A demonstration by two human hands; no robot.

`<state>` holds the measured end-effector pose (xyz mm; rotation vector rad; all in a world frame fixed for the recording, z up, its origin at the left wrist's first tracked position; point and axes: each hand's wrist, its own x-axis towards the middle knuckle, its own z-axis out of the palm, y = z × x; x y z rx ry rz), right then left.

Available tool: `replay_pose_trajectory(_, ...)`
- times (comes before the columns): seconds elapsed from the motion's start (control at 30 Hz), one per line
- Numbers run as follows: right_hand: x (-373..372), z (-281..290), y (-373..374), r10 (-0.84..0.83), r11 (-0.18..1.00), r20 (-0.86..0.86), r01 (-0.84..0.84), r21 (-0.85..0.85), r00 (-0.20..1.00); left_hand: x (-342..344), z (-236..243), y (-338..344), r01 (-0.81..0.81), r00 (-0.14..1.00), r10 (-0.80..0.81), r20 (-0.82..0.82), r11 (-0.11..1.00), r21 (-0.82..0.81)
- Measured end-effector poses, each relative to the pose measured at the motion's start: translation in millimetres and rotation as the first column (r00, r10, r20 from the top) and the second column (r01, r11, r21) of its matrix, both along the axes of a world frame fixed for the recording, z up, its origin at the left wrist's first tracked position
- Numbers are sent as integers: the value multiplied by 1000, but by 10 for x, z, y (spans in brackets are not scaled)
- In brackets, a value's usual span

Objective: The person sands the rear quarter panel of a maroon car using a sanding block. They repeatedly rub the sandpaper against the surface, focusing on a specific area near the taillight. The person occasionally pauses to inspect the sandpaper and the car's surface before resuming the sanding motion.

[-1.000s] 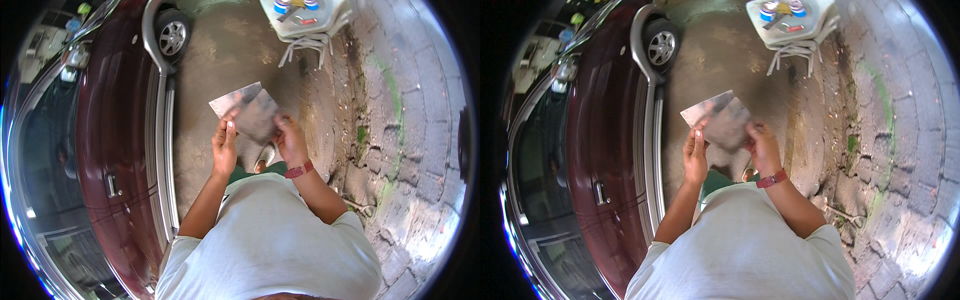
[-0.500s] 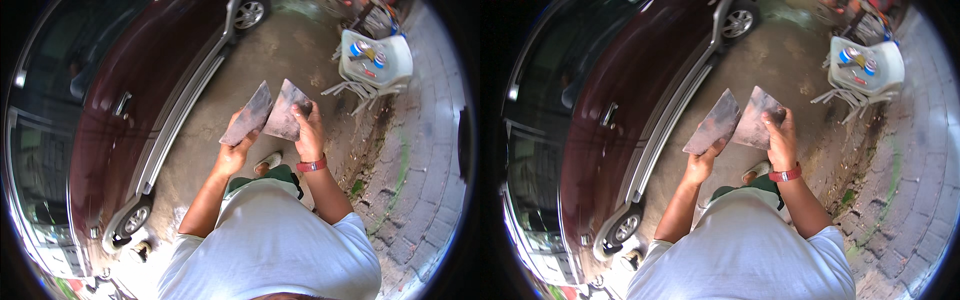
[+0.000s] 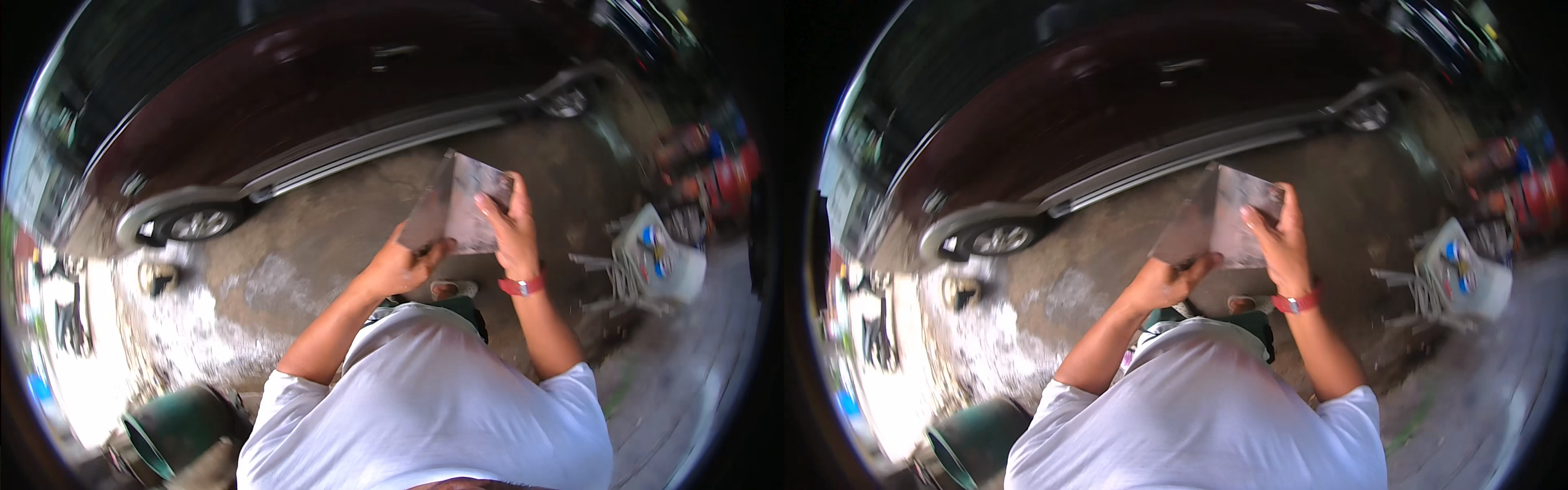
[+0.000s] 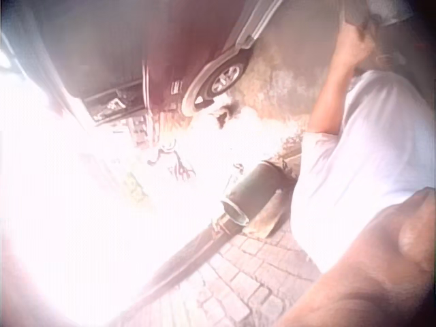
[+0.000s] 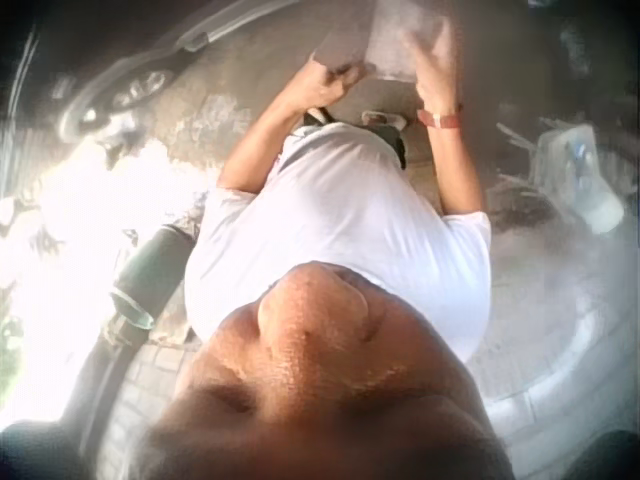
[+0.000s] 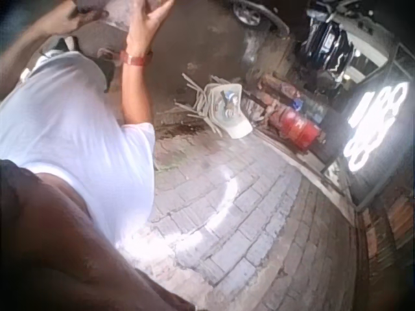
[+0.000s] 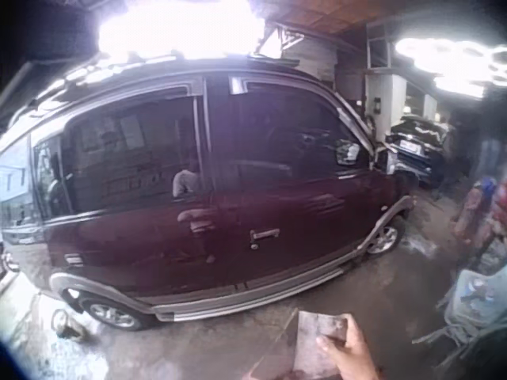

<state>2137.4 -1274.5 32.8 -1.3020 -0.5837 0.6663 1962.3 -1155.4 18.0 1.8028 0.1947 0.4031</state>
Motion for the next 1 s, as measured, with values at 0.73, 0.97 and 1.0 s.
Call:
replay_pose_trajectory(0.73, -1379, 527, 910, 628, 756, 559, -595, -274, 541, -1696, 208, -36, -317, 946, 318, -64, 864, -391)
replay_pose_trajectory(0.97, -1106, 352, 1014, 651, 758, 156, -647, -82, 743, -1531, 23, 3, -100, 909, 355, 219, 695, -712)
replay_pose_trajectory(1.0, -1211, 348, 956, 709, 706, 58, -706, -64, 703, -1550, 17, 21, 6, 876, 364, 315, 647, -762)
